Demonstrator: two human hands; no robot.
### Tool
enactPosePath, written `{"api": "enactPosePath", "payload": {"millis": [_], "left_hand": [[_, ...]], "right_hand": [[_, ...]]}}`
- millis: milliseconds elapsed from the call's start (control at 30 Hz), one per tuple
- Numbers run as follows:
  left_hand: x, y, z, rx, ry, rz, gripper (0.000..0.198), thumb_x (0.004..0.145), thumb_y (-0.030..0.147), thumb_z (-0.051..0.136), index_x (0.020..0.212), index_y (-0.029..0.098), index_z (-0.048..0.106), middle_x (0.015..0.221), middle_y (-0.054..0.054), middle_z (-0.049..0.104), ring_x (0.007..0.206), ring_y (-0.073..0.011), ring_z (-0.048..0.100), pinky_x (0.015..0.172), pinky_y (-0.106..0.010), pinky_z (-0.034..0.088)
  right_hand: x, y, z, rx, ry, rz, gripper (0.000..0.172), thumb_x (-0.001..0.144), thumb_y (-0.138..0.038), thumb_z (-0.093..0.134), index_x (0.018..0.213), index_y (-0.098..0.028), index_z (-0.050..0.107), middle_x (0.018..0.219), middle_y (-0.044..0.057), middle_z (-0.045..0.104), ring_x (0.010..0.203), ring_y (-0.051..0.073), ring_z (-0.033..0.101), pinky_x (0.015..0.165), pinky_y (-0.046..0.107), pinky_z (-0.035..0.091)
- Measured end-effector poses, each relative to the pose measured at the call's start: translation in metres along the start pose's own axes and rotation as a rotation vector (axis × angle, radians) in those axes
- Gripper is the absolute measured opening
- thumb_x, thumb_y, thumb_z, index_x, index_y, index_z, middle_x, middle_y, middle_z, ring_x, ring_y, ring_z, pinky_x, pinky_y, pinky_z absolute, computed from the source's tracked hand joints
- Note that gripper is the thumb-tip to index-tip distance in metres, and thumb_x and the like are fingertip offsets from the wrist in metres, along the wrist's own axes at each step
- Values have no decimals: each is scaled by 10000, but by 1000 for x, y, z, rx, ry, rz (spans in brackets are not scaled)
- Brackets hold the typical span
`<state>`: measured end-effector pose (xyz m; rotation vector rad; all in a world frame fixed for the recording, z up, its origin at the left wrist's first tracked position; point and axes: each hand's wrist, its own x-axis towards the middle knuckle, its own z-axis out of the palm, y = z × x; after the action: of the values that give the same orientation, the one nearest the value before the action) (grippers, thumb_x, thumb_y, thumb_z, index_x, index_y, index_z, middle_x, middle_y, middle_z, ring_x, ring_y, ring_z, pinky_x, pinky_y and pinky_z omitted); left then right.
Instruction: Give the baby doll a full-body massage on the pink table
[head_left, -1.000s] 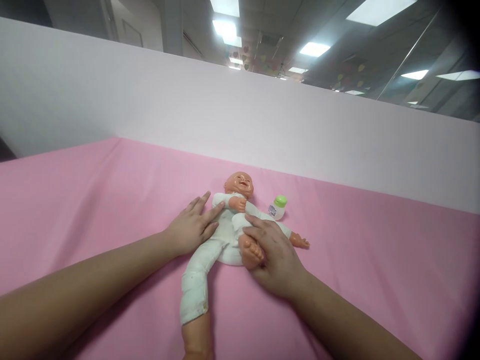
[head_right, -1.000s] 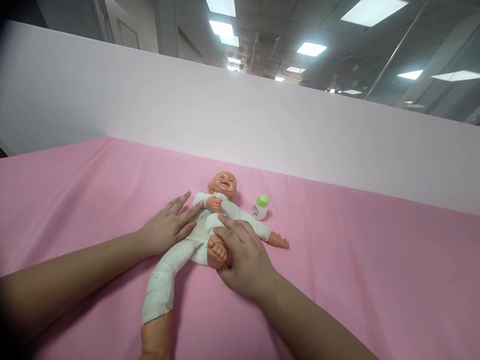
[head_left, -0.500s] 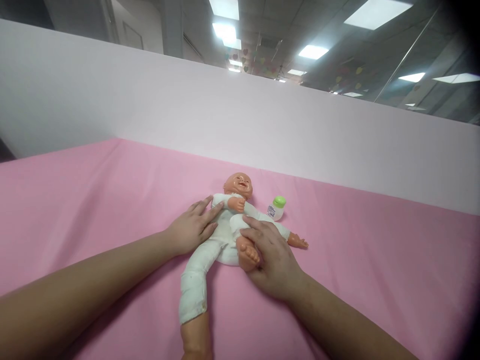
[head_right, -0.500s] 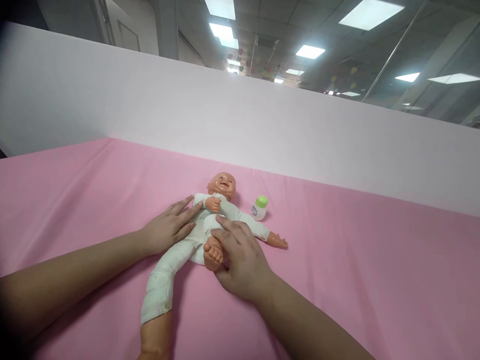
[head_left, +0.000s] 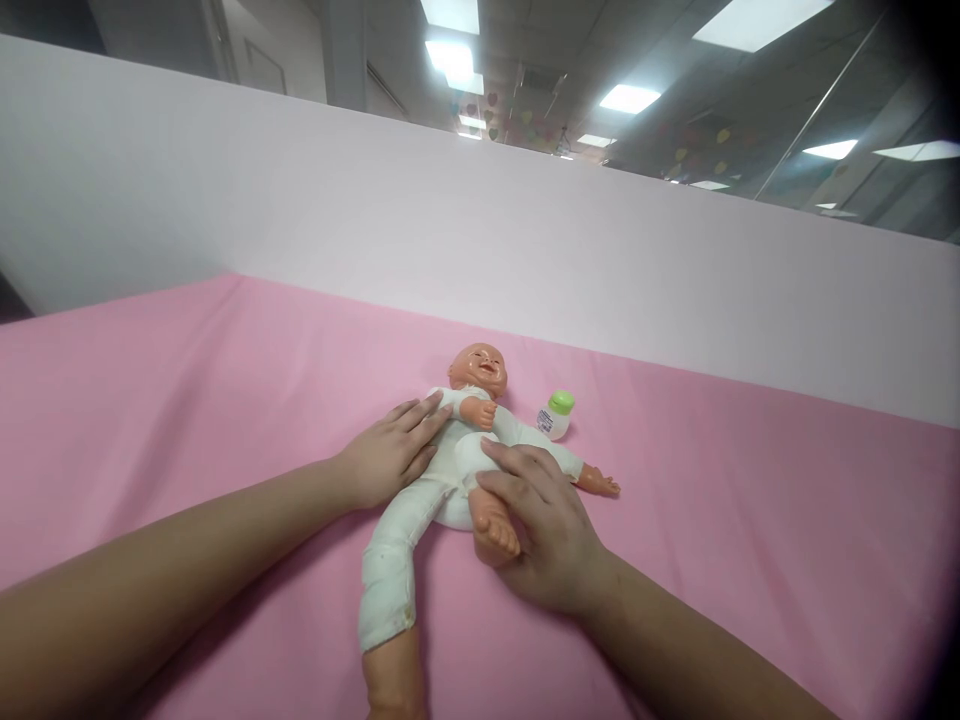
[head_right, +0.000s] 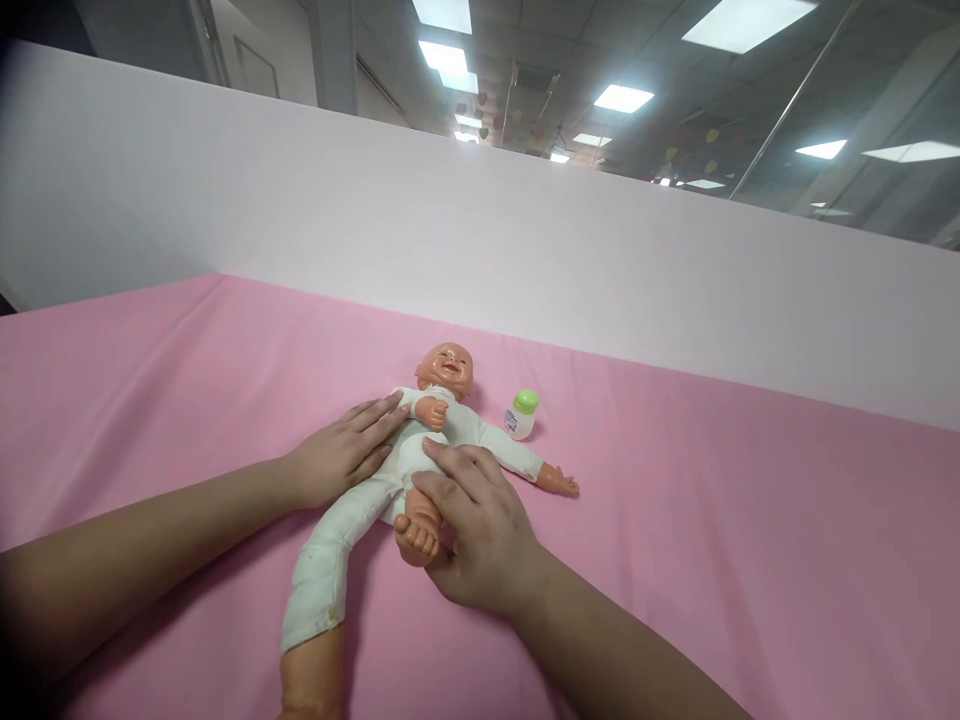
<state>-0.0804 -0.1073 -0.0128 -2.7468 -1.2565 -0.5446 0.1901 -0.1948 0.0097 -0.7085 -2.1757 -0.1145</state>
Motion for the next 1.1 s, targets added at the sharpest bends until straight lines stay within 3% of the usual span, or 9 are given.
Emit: {"api": "enactPosePath", "payload": {"millis": [167, 333, 533, 667, 833, 933, 1033, 1100], "left_hand": [[1, 1, -4, 33, -14, 67, 602, 1092, 408, 357, 1644, 173, 305, 1705, -127, 269, 1579, -294, 255, 1296, -486, 238], [1, 2, -5, 20, -5, 90, 595, 1094, 396, 352, 1641, 168, 299, 1697, -122, 291, 1572, -281, 277, 1290, -471, 262], [-2, 5, -6, 3, 0, 139, 591, 1079, 353, 370, 1628, 141, 316, 1692, -131, 304, 1560, -283, 306, 1293, -478, 256], [-2, 8, -7, -12, 3, 141, 585, 1079, 353, 371, 1631, 169, 316, 1693, -116, 308, 1562, -274, 304, 1293, -483, 253], [-2, 9, -5, -38, 14, 86, 580, 1075, 369, 380, 1630, 205, 337, 1710, -102, 272, 1570, -296, 278, 1291, -501, 252], [-4, 9, -4, -61, 21, 36, 567, 1066, 364, 401, 1619, 244, 363, 1735, -96, 192, 1554, -325, 303, 1257, -516, 314], [-5, 10, -4, -83, 24, -43, 573, 1058, 382, 421, 1618, 270, 366, 1742, -105, 149, 1540, -348, 325, 1226, -514, 361], [-5, 10, -5, -106, 15, -92, 603, 1057, 414, 421, 1637, 282, 319, 1739, -121, 147, 1541, -361, 323, 1214, -520, 374]], "right_hand": [[1, 4, 1, -79, 52, -9, 394, 899, -252, 676, 1276, -208, 566, 1496, 153, 550, 1366, 355, 501, 1088, 595, 479], [4, 8, 2, -112, -78, 46, 312, 941, -314, 643, 1219, -201, 559, 1592, 168, 456, 1539, 392, 293, 1142, 651, 426], [5, 3, 8, -45, -160, 145, 281, 956, -391, 641, 1154, -221, 536, 1605, 185, 411, 1435, 360, 452, 1134, 602, 444], [7, 4, 5, -7, -165, 240, 234, 958, -367, 620, 1123, -223, 534, 1484, 176, 522, 1344, 345, 525, 1059, 565, 492], [5, 13, -2, 158, -166, 370, 244, 905, -253, 601, 1133, -252, 512, 1293, 85, 632, 1048, 250, 669, 874, 443, 578], [3, 16, -1, 189, -150, 367, 281, 890, -251, 622, 1149, -246, 513, 1370, 108, 594, 1145, 271, 651, 932, 465, 564], [0, 16, 1, 154, -150, 306, 322, 891, -247, 633, 1191, -243, 514, 1453, 137, 539, 1357, 311, 535, 1068, 520, 489], [-2, 12, 1, 152, -130, 261, 371, 879, -243, 646, 1222, -245, 505, 1482, 146, 512, 1398, 314, 497, 1099, 518, 468]]}}
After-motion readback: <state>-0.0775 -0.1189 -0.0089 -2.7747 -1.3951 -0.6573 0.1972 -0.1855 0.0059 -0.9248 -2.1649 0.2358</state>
